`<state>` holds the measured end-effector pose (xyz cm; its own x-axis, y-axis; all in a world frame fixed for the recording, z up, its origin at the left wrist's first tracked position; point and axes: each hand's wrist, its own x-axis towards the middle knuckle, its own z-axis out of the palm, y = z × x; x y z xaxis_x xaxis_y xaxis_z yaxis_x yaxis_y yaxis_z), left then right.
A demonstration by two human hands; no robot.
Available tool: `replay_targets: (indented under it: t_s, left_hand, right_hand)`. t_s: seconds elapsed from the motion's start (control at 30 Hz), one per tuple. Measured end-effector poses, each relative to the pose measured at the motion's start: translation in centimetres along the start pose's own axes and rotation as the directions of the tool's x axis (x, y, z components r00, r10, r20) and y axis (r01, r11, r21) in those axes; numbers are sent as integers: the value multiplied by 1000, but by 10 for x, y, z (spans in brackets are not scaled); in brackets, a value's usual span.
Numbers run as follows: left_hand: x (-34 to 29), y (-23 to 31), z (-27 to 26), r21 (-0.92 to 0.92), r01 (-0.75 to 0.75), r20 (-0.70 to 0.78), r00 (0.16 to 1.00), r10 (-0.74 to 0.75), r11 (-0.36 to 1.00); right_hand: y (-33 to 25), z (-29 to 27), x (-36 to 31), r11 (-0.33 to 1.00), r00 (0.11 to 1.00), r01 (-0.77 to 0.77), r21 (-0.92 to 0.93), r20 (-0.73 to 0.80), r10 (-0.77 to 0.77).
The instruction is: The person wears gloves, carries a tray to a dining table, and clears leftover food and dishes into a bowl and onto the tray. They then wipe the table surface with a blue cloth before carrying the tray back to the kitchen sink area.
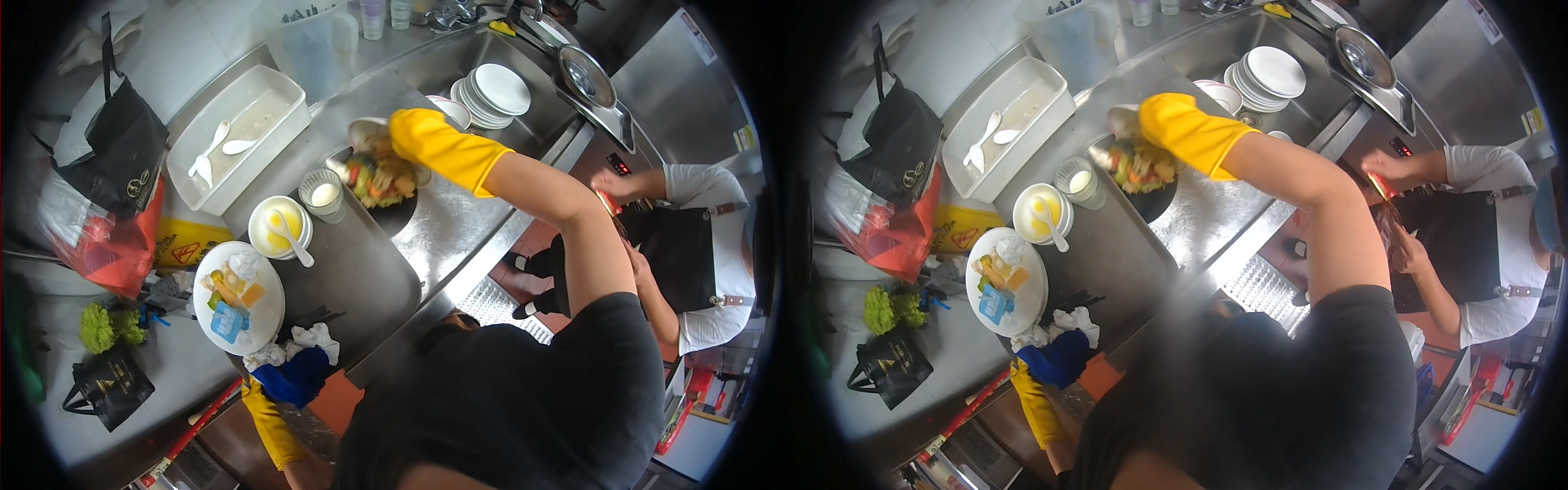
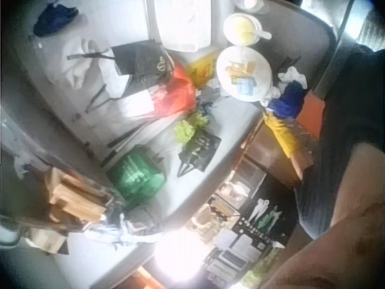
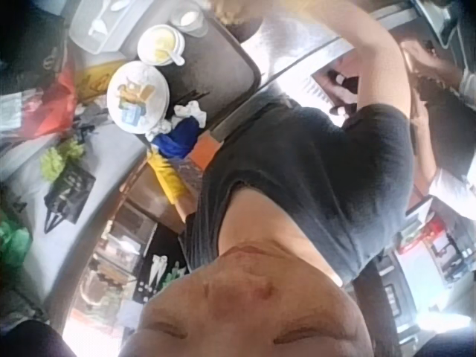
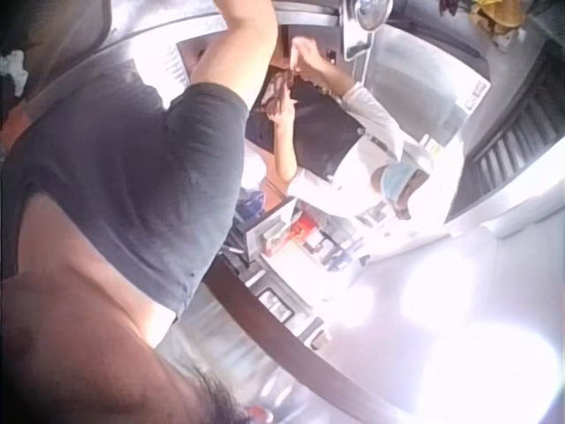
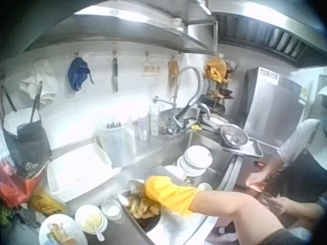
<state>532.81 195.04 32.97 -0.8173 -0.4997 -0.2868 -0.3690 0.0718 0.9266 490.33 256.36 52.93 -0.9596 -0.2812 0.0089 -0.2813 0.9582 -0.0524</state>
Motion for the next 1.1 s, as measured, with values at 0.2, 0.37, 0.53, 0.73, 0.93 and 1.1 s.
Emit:
replay_targets:
  t_s: [0.2,0.37,0.53,0.73,0.93,1.1]
  left_hand:
    - [1,5,25,53,26,16,1000,-27,998]
    - [-12,3,64,102,76,-27,997,-73,992]
    - [-22,4,132,149,123,-87,990,-111,981]
    - [-52,13,156,335,-8,-135,989,56,942]
    - [-58,40,181,168,181,-323,939,-120,969]
    - [-73,17,194,53,169,-450,884,-128,984]
  right_hand:
    - [23,13,27,950,989,-2,-313,-140,-44]
    - [146,11,6,697,909,-405,592,182,374]
    - [285,53,32,-125,590,-509,851,452,669]
    - [393,167,89,994,994,-108,-29,-35,107]
    - [371,259,87,983,988,-13,185,-152,42]
    - [343,271,93,949,993,-113,293,20,112]
